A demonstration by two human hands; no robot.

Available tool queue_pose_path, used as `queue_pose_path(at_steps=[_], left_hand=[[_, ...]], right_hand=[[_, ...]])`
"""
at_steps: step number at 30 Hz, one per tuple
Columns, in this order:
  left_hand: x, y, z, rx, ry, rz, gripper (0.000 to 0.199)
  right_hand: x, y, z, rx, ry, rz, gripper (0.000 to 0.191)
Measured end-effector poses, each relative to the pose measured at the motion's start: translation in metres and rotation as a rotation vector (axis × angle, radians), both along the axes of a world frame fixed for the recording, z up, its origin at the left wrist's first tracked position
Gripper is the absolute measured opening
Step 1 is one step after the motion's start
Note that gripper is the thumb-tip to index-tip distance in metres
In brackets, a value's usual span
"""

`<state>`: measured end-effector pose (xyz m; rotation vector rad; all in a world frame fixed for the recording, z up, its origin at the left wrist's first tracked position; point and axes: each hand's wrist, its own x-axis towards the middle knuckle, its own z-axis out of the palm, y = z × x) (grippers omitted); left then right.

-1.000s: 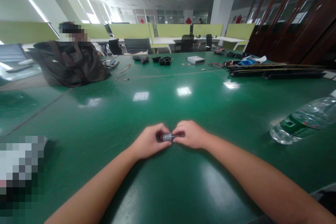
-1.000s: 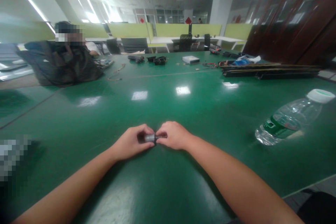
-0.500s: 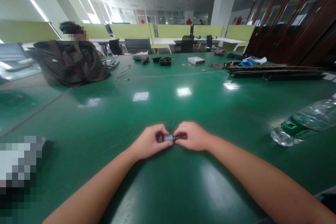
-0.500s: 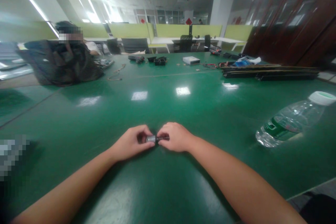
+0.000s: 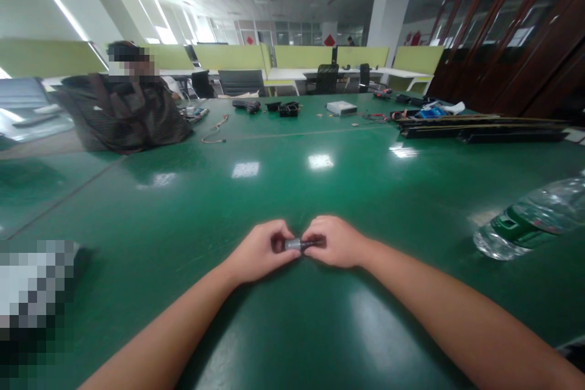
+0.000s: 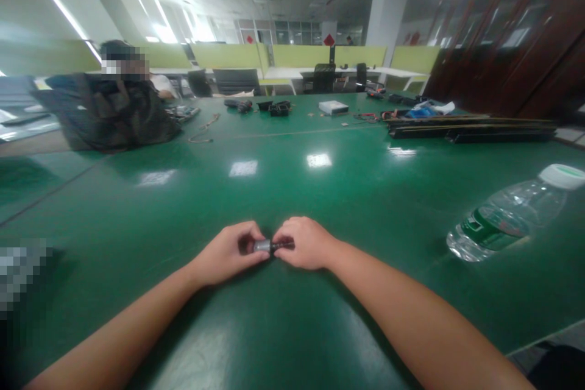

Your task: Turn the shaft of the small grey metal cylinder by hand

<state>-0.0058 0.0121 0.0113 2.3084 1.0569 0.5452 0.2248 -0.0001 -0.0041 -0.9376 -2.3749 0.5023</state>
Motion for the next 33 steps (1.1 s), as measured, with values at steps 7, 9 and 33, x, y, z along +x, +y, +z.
queue_pose_path(at_steps=[7,9,33], left_hand=[[0.0,-0.002,0.001,0.009,0.002,0.003,0.025],[0.001,-0.002,0.001,0.012,0.002,0.009,0.025],[0.0,-0.001,0.002,-0.008,0.014,0.009,0.025]], right_hand=[[0.0,0.001,0.0,0.011,0.015,0.008,0.012],[0.001,0.001,-0.001,0.015,0.015,0.007,0.011],[0.019,0.001,0.004,-0.022,-0.028,-0.042,0.009]])
